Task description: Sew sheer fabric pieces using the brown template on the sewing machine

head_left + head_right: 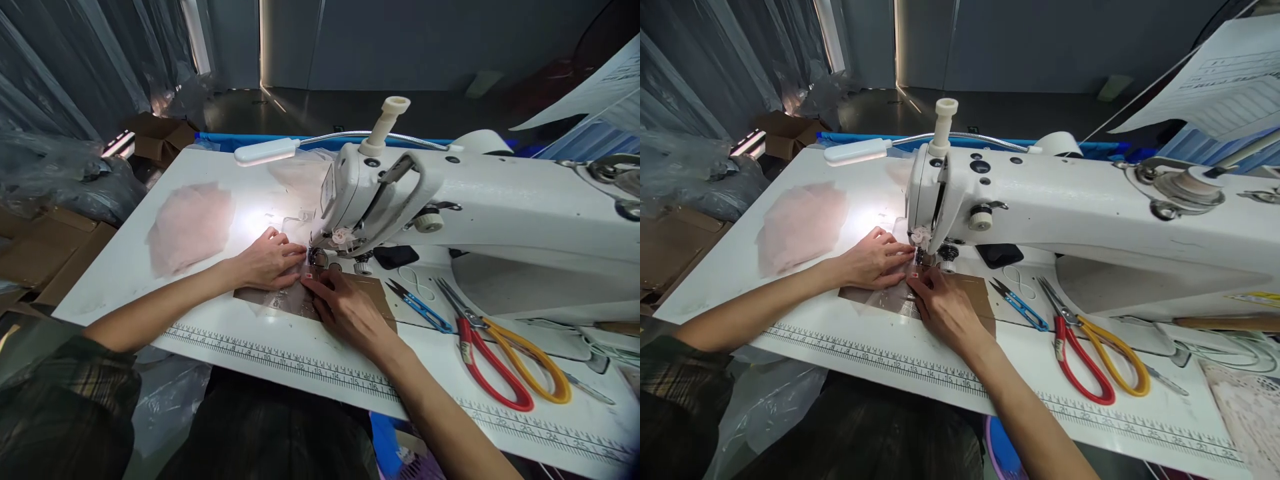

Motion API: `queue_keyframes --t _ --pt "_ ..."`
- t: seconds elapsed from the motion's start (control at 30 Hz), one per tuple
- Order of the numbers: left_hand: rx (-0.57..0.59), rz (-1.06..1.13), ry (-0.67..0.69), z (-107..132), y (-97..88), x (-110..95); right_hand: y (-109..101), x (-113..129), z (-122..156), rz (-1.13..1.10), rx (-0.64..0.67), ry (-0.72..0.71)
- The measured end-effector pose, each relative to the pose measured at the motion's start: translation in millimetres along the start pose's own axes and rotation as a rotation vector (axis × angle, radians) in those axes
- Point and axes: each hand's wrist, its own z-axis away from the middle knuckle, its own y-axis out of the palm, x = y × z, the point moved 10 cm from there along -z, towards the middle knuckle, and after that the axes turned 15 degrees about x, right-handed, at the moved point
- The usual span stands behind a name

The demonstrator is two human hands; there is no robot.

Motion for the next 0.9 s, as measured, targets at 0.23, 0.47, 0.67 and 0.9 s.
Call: queue_keyframes --t 0.23,0.47,0.67,0.9 --pt "-0.018 0.106 0.002 -4.4 4.4 7.0 3.1 -6.0 1.3 -0.019 -0.008 0.028" --pt "-0.035 0.079 0.011 -2.7 2.4 5.0 2.7 -9.5 3.3 -0.077 -0.019 0.009" --pt "-0.026 0.044 0.027 -1.5 0.1 2.5 -2.5 -8.0 3.5 -0.13 -0.056 0.001" --pt "-0.035 0.026 0.018 -0.8 0.4 1.7 -0.4 -11.5 3.6 -0.161 -0.064 0.024"
